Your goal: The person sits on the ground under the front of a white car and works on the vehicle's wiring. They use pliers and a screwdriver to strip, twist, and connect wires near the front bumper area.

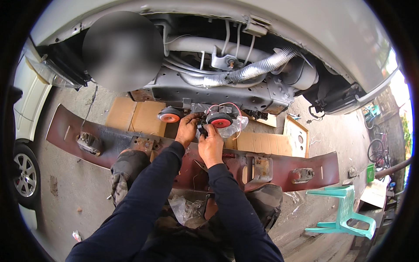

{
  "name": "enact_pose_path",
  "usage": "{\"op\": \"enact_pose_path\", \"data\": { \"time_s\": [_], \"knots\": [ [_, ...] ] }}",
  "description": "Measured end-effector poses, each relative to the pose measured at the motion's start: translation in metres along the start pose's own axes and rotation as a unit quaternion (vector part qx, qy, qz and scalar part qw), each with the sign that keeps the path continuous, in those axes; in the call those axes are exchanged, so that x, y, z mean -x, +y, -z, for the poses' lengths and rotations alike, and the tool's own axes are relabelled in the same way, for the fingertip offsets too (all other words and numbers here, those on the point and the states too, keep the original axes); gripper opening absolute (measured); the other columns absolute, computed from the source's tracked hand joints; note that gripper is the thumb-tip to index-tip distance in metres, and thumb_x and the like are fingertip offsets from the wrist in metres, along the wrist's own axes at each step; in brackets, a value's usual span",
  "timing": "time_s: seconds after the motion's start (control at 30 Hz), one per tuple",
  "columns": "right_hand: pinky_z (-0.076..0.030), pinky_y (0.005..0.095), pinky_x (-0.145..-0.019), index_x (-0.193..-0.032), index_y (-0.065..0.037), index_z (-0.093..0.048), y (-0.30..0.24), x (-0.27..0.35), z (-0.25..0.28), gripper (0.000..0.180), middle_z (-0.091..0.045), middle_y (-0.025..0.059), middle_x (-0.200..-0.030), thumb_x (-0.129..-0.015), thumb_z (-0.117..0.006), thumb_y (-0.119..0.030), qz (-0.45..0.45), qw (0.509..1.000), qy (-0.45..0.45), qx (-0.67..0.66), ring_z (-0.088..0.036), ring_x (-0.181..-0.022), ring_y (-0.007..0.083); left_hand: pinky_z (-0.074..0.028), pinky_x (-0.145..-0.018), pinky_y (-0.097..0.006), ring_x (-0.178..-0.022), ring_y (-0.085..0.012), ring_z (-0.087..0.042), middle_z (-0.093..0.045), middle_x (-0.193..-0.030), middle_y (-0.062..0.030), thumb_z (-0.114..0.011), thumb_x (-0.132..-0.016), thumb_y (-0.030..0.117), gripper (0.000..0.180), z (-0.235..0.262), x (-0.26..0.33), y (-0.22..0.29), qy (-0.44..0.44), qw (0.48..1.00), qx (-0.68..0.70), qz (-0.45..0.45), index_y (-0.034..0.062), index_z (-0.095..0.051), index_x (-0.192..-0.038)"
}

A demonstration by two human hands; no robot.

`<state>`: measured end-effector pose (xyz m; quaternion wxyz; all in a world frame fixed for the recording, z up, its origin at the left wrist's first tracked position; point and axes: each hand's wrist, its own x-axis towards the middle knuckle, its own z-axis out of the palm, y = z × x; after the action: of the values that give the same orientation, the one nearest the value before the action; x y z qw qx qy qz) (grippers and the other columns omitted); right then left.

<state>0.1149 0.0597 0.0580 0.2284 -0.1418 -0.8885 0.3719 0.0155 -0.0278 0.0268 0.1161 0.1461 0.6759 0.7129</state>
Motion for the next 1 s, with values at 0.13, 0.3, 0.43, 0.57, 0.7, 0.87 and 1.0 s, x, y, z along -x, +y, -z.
{"op": "enact_pose_path", "data": {
  "time_s": [0.13,0.3,0.43,0.57,0.7,0.87,1.0],
  "knots": [
    [-0.055,0.0402,-0.092,-0.131,0.004,-0.058,-0.018,-0.017,-0.002,0.039,-0.070,0.0253,-0.118,-0.092,-0.057,0.004,-0.010,0.997,-0.030,-0.065,-0.071,-0.108,0.0331,-0.048,-0.105,-0.032,-0.124,-0.0233,-0.063,-0.066,-0.134,-0.0197,-0.049,-0.092,-0.001,0.058,0.002,0.006,-0.003,-0.037,0.994,0.090,0.038,-0.0052,-0.046,-0.149],
    [-0.055,0.0376,-0.096,-0.142,0.003,-0.051,-0.016,-0.027,0.005,0.047,-0.071,0.0212,-0.116,-0.095,-0.049,0.007,0.011,0.989,-0.022,-0.144,-0.071,-0.107,0.0302,-0.053,-0.097,-0.035,-0.110,-0.0268,-0.070,-0.071,-0.123,-0.0222,-0.059,-0.089,0.007,0.070,0.000,0.009,0.001,-0.018,0.997,0.074,0.018,-0.0053,-0.038,-0.154],
    [-0.056,0.0345,-0.083,-0.121,0.004,-0.064,0.002,-0.018,0.012,0.029,-0.075,0.0166,-0.102,-0.093,-0.053,0.006,-0.043,0.994,0.056,-0.084,-0.073,-0.090,0.0265,-0.054,-0.094,-0.042,-0.109,-0.0421,-0.070,-0.068,-0.124,-0.0309,-0.064,-0.098,0.033,0.073,-0.007,0.012,0.008,0.023,0.994,-0.096,0.054,-0.0038,-0.036,-0.154],
    [-0.056,0.0356,-0.076,-0.102,0.003,-0.072,0.028,-0.013,0.009,0.016,-0.075,0.0173,-0.089,-0.091,-0.062,-0.004,-0.067,0.995,0.036,-0.062,-0.073,-0.080,0.0256,-0.054,-0.081,-0.054,-0.091,-0.0509,-0.069,-0.074,-0.096,-0.0265,-0.061,-0.102,0.040,0.055,-0.018,0.010,0.015,0.113,0.964,-0.235,0.044,-0.0014,-0.050,-0.137],
    [-0.056,0.0464,-0.079,-0.101,0.000,-0.074,0.052,-0.008,-0.005,0.020,-0.073,0.0262,-0.094,-0.085,-0.066,-0.011,-0.102,0.986,-0.114,0.064,-0.071,-0.089,0.0436,-0.054,-0.073,-0.050,-0.082,-0.0438,-0.072,-0.073,-0.083,-0.0233,-0.066,-0.101,0.034,0.041,-0.023,0.005,0.019,0.159,0.957,-0.240,0.032,0.0007,-0.055,-0.123],
    [-0.055,0.0396,-0.085,-0.143,-0.009,-0.049,0.061,-0.007,-0.035,0.039,-0.071,0.0100,-0.125,-0.104,-0.054,-0.014,-0.261,0.914,-0.073,-0.301,-0.070,-0.100,0.0260,-0.055,-0.082,-0.048,-0.090,-0.0432,-0.071,-0.074,-0.095,-0.0220,-0.063,-0.098,0.025,0.028,-0.024,0.003,0.015,0.116,0.960,-0.256,0.010,0.0039,-0.070,-0.115],
    [-0.053,0.0424,-0.090,-0.152,-0.023,-0.039,0.060,-0.005,-0.040,0.048,-0.056,0.0034,-0.136,-0.107,-0.056,-0.020,-0.286,0.711,-0.072,-0.638,-0.061,-0.117,0.0220,-0.053,-0.092,-0.050,-0.106,-0.0443,-0.067,-0.071,-0.114,-0.0246,-0.059,-0.094,0.019,0.033,-0.015,0.001,0.011,0.057,0.974,-0.220,-0.026,0.0043,-0.071,-0.121]
  ]
}}
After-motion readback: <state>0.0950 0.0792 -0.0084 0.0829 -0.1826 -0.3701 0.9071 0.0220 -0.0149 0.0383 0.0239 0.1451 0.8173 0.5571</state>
